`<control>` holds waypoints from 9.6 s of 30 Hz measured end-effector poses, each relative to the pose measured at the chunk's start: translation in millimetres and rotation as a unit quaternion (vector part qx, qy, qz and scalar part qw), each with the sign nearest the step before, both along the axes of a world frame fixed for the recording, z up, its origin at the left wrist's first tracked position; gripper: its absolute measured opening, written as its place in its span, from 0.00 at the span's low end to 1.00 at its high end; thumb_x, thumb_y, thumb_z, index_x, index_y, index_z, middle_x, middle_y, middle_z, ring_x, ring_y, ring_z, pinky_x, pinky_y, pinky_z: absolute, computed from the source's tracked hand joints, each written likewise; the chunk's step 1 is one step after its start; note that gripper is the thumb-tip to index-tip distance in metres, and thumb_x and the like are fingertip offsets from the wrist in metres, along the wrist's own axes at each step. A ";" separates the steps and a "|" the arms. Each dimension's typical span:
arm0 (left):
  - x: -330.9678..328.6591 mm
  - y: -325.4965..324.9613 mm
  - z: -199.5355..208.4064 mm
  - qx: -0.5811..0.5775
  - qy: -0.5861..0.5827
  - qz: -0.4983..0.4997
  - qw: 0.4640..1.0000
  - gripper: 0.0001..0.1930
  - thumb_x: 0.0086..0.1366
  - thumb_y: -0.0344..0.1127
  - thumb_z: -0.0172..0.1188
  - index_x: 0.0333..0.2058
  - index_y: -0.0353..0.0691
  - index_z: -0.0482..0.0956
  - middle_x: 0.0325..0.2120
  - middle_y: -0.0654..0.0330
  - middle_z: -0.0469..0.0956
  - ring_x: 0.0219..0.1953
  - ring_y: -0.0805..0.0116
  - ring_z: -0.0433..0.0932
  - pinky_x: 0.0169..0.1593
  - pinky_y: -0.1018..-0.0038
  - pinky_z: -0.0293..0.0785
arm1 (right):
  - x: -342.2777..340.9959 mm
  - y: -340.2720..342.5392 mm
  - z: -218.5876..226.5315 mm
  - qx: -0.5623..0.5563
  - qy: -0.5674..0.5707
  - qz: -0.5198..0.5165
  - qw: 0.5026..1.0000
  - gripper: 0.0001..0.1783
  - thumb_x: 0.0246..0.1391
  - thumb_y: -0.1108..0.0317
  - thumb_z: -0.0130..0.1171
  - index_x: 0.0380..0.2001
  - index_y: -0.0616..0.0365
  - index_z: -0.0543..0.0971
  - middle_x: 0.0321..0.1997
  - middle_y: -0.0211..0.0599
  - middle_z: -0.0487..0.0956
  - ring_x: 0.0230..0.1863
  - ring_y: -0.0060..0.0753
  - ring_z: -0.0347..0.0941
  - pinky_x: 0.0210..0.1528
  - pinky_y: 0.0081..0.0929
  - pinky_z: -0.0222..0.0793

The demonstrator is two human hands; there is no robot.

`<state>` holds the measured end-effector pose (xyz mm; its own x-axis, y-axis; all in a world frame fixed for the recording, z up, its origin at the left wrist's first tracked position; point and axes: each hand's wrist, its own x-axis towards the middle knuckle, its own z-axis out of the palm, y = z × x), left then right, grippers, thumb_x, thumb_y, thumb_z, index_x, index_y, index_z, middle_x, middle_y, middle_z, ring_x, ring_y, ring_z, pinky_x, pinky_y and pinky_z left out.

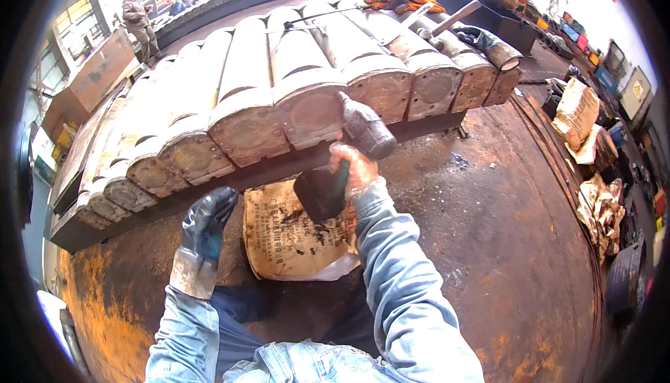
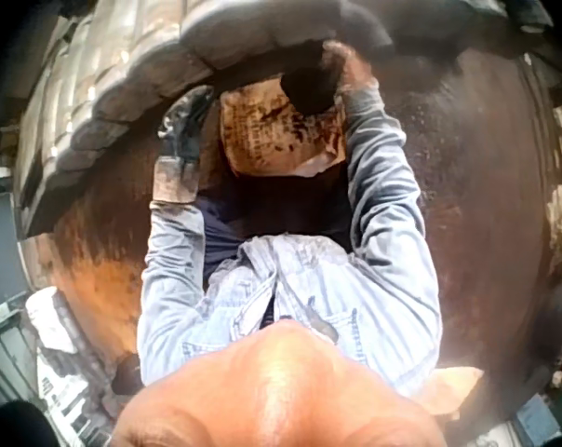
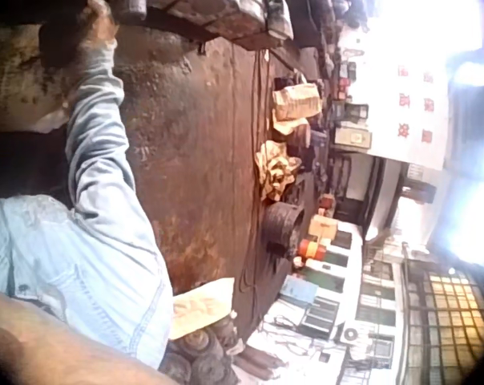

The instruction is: The person uses a handheld power drill to create holes in a row of cylindrical metal components. They hold the drill with both hands and systematically move from one component to the next, drilling into the flat end of each cylinder.

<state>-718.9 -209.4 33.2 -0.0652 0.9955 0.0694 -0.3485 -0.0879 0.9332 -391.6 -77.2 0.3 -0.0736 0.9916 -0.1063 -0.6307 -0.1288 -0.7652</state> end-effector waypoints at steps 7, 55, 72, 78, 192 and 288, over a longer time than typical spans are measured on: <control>4.6 11.5 -16.1 -0.005 -0.022 -0.070 0.997 0.33 0.67 0.54 0.58 0.61 0.34 0.68 0.59 0.48 0.72 0.61 0.51 0.71 0.68 0.58 0.64 | 0.1 5.3 -13.3 0.005 -0.002 0.012 1.000 0.05 0.53 0.69 0.59 0.30 0.59 0.76 0.23 0.32 0.70 0.27 0.30 0.65 0.36 0.30 0.63; 82.0 76.3 -2.7 -0.161 -0.158 -0.196 0.954 0.44 0.63 0.70 0.52 0.65 0.38 0.65 0.64 0.50 0.65 0.66 0.52 0.64 0.68 0.56 0.58 | 3.6 5.9 -2.0 0.038 -0.341 -0.117 0.932 0.12 0.50 0.70 0.64 0.39 0.58 0.79 0.30 0.30 0.78 0.27 0.27 0.71 0.31 0.27 0.68; 116.7 97.4 3.8 -0.146 -0.228 -0.254 0.929 0.42 0.62 0.64 0.60 0.61 0.32 0.68 0.60 0.49 0.70 0.60 0.57 0.70 0.66 0.59 0.64 | -12.4 -122.5 3.7 -0.023 -0.127 0.133 0.983 0.18 0.53 0.75 0.62 0.49 0.61 0.75 0.30 0.30 0.75 0.30 0.24 0.70 0.36 0.24 0.68; 108.1 109.6 -4.4 -0.100 -0.166 -0.331 0.924 0.31 0.71 0.55 0.52 0.56 0.29 0.73 0.55 0.47 0.76 0.57 0.59 0.76 0.62 0.65 0.70 | -16.3 -126.9 2.8 0.001 -0.226 0.209 0.951 0.09 0.55 0.72 0.53 0.39 0.62 0.75 0.31 0.30 0.72 0.33 0.26 0.68 0.41 0.24 0.64; 126.7 126.7 -43.4 -0.241 -0.201 -0.191 0.930 0.48 0.57 0.76 0.55 0.62 0.40 0.68 0.63 0.55 0.68 0.63 0.56 0.67 0.65 0.59 0.63 | 31.7 -42.2 -39.6 -0.047 -0.172 0.024 0.984 0.06 0.54 0.68 0.58 0.27 0.60 0.76 0.26 0.32 0.72 0.29 0.29 0.68 0.37 0.28 0.65; 67.4 116.7 -75.1 -0.175 0.123 -0.088 0.973 0.20 0.60 0.44 0.71 0.45 0.36 0.83 0.39 0.61 0.83 0.43 0.71 0.78 0.50 0.71 0.73 | -4.1 27.4 -168.4 0.156 -0.470 -0.080 0.865 0.19 0.53 0.65 0.64 0.48 0.58 0.77 0.44 0.42 0.81 0.42 0.43 0.77 0.45 0.40 0.74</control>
